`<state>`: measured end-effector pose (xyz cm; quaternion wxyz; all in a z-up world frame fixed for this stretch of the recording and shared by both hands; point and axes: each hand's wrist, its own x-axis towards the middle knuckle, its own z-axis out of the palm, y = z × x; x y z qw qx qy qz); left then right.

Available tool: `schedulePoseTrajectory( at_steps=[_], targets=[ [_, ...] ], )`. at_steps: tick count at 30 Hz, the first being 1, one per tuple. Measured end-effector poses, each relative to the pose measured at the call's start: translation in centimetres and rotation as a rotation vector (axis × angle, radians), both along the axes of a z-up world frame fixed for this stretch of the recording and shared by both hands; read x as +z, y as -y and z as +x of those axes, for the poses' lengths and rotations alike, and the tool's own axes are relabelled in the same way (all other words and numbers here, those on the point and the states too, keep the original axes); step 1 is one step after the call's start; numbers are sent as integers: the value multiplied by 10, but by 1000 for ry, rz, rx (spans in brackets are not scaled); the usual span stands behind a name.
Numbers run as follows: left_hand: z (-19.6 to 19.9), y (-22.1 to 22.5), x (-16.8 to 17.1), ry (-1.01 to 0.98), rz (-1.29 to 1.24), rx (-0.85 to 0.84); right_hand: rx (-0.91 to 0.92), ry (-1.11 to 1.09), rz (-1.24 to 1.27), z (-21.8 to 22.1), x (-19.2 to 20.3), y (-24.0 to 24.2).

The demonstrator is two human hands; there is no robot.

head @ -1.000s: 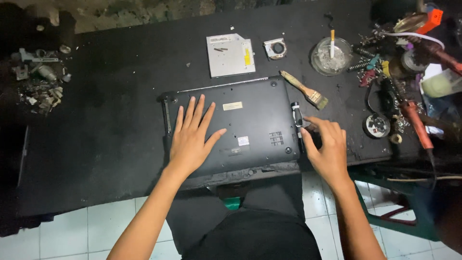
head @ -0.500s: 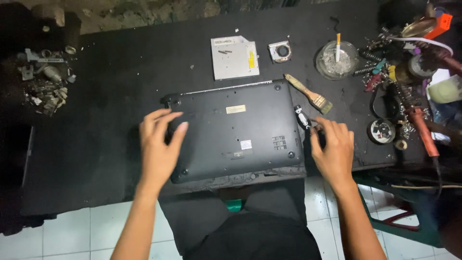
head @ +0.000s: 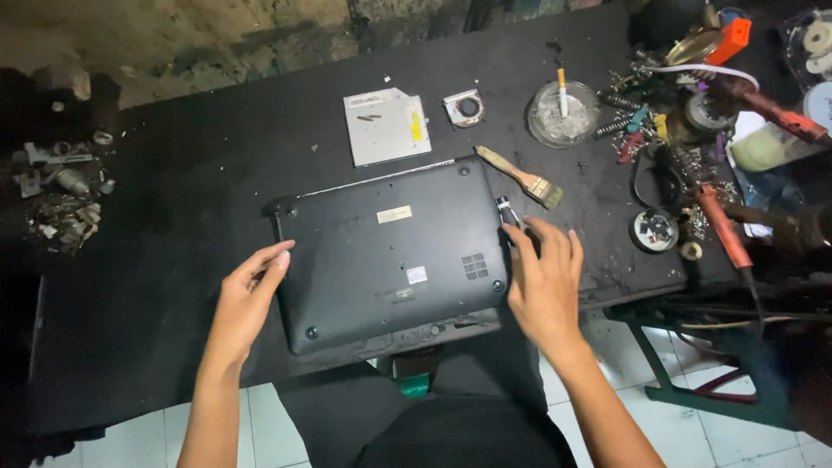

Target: Disassembling a laptop by unscrewing the back cover and removing it to inspect internal components.

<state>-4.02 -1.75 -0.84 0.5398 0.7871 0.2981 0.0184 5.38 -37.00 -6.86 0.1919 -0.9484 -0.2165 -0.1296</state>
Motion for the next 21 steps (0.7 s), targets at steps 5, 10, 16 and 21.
schedulePoseTrajectory(
  at_steps=[5,10,16,21],
  targets=[
    [6,0,-1,-21,-78,57,95,-48,64,-23,4,-18],
    [11,-5,-14,27,-96,130,114,-44,88,-21,-12,-17],
    [9,-19,-39,231,-362,281,103,-39,157,-23,-10,-18],
    [6,-29,-73,131,-392,215,68,-63,265,-26,-20,-20]
  ],
)
